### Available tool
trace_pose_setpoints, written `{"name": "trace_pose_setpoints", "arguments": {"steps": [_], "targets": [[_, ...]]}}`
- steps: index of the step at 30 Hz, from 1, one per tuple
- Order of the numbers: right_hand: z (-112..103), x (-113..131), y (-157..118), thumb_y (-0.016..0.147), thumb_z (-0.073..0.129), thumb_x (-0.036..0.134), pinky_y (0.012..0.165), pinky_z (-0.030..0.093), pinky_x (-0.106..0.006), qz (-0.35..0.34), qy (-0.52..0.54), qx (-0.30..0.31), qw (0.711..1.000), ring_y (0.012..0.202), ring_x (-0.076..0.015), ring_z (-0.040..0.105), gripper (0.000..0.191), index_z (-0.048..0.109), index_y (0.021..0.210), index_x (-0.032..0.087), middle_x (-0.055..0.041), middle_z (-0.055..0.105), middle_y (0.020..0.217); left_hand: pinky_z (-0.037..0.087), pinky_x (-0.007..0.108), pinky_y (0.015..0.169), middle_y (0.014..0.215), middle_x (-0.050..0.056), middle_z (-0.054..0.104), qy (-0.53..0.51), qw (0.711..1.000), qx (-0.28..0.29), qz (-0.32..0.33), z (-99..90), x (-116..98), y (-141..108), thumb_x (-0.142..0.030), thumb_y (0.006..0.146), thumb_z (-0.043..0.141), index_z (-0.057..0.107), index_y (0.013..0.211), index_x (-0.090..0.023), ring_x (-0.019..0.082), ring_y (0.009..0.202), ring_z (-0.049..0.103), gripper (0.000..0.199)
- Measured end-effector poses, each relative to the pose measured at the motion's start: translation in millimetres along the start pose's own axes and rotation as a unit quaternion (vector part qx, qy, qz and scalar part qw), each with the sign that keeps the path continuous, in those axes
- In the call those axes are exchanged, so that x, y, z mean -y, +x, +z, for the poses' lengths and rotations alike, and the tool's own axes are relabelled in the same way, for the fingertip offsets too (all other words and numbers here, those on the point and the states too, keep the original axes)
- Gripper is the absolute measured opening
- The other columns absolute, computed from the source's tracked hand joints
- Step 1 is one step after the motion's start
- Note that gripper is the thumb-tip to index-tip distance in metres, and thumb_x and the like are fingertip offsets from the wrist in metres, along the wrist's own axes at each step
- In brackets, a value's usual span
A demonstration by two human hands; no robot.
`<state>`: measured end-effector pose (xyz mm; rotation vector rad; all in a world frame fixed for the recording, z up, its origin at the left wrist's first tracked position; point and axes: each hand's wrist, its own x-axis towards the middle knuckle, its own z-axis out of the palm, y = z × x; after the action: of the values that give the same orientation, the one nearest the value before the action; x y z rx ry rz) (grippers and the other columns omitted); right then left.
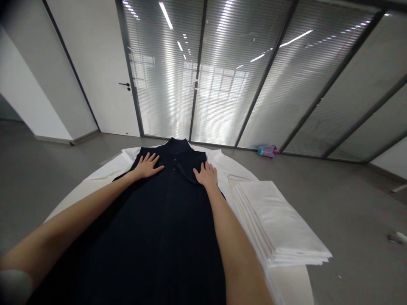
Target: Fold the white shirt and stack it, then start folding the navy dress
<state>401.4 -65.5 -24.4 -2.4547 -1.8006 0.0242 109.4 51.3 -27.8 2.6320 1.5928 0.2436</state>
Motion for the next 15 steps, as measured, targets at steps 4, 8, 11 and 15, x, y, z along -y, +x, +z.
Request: {"name": "trace_pose_setpoints", "arguments": {"steps": [4,8,11,15], "targets": [[1,0,0,0.099,0.020,0.063,0.118,0.016,-0.049,-0.001,0.002,-0.006,1.000,0.149,-0.0325,0.020,0.077,0.028,0.157,0.013,-0.0140,0.019,0.164,0.013,0.062,0.117,0.162,0.012,0.029,-0.021,0.999,0.026,0.013,3.5,-8,-3,-0.070,0.092,0.034,0.034,0.155,-0.024,0.042,0.149,0.020,0.078],[1,0,-1,0.099,0.022,0.063,0.119,0.016,-0.049,0.003,0.009,-0.013,1.000,0.149,-0.0326,0.022,0.076,0.030,0.157,0.013,-0.0129,0.020,0.164,0.029,0.061,0.111,0.143,0.017,0.053,-0.057,0.997,-0.047,0.015,-7.4,-7,14,-0.065,0.093,0.040,0.066,0.129,-0.020,0.043,0.134,0.044,0.063],[1,0,-1,0.099,0.023,0.063,0.118,0.016,-0.049,-0.001,0.009,-0.014,1.000,0.148,-0.0329,0.021,0.076,0.031,0.156,0.013,-0.0128,0.020,0.164,0.042,0.047,0.107,0.130,0.018,0.061,-0.095,0.991,-0.091,0.013,-16.8,-7,46,-0.047,0.093,0.048,0.069,0.120,-0.013,0.034,0.119,0.058,0.048],[2,-1,-2,0.099,0.023,0.062,0.118,0.017,-0.049,-0.004,0.005,-0.022,1.000,0.148,-0.0337,0.022,0.076,0.032,0.156,0.013,-0.0127,0.022,0.164,0.040,0.037,0.111,0.123,0.013,0.068,-0.117,0.988,-0.090,0.045,-20.9,-10,96,-0.027,0.080,0.061,0.068,0.123,-0.014,0.030,0.126,0.055,0.045]]}}
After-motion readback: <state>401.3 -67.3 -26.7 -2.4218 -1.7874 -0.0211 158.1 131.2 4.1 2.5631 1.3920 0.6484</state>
